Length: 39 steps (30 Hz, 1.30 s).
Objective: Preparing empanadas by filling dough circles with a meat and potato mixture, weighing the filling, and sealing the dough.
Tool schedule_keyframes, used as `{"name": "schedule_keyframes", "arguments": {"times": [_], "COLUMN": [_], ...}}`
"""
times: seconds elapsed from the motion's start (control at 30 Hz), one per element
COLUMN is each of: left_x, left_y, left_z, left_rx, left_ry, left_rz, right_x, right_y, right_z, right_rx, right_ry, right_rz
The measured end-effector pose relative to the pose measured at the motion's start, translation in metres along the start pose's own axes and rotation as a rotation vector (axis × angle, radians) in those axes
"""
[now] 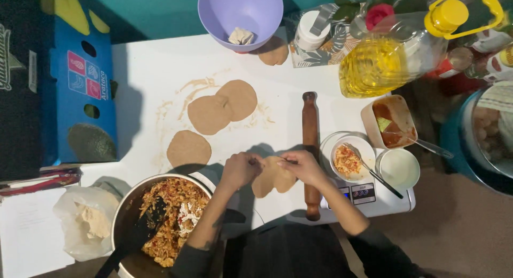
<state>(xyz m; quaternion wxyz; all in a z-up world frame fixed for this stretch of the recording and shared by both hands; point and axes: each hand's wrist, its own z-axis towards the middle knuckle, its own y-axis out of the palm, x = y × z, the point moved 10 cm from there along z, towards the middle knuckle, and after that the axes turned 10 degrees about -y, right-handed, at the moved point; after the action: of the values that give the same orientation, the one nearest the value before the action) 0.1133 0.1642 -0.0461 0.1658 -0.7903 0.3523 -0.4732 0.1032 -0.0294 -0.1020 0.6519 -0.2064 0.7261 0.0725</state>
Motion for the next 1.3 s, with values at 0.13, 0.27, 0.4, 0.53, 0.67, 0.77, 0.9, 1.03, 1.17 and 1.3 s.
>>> {"name": "schedule_keyframes", "arguments": {"times": [0.13, 0.27, 0.4, 0.53, 0.67, 0.77, 0.9, 1.03, 1.17, 1.3], "left_x": [-0.02, -0.028, -0.03, -0.013, 0.012, 0.007, -0.002, -0.01, -0.012, -0.003], "left_y": [0.012, 0.014, 0.016, 0.017, 0.039, 0.065, 0.074, 0.077, 0.086, 0.089], "left_z": [0.039, 0.052, 0.052, 0.027, -0.013, -0.03, -0.038, -0.043, -0.045, -0.054], "left_rx": [0.168, 0.182, 0.276, 0.244, 0.395, 0.318, 0.259, 0.293, 0.286, 0.264], "left_ry": [-0.064, -0.133, -0.127, -0.141, 0.077, 0.154, 0.136, 0.156, 0.149, 0.192], "left_rz": [0.161, 0.223, 0.239, 0.273, 0.569, 0.603, 0.509, 0.498, 0.567, 0.457], "right_x": [-0.018, -0.035, -0.047, -0.078, -0.075, -0.075, -0.064, -0.063, -0.063, -0.055], "right_y": [0.003, 0.002, 0.003, 0.005, 0.024, 0.048, 0.062, 0.059, 0.057, 0.051], "right_z": [0.027, 0.035, 0.039, 0.026, -0.005, -0.023, -0.027, -0.025, -0.012, -0.007], "right_rx": [0.036, 0.041, 0.047, 0.094, 0.147, 0.081, -0.026, -0.024, -0.088, -0.112], "right_ry": [-0.036, -0.063, -0.205, -0.248, -0.365, -0.463, -0.404, -0.373, -0.362, -0.393], "right_rz": [-0.194, -0.385, -0.448, -0.524, -0.839, -1.021, -1.084, -1.079, -1.066, -1.086]}}
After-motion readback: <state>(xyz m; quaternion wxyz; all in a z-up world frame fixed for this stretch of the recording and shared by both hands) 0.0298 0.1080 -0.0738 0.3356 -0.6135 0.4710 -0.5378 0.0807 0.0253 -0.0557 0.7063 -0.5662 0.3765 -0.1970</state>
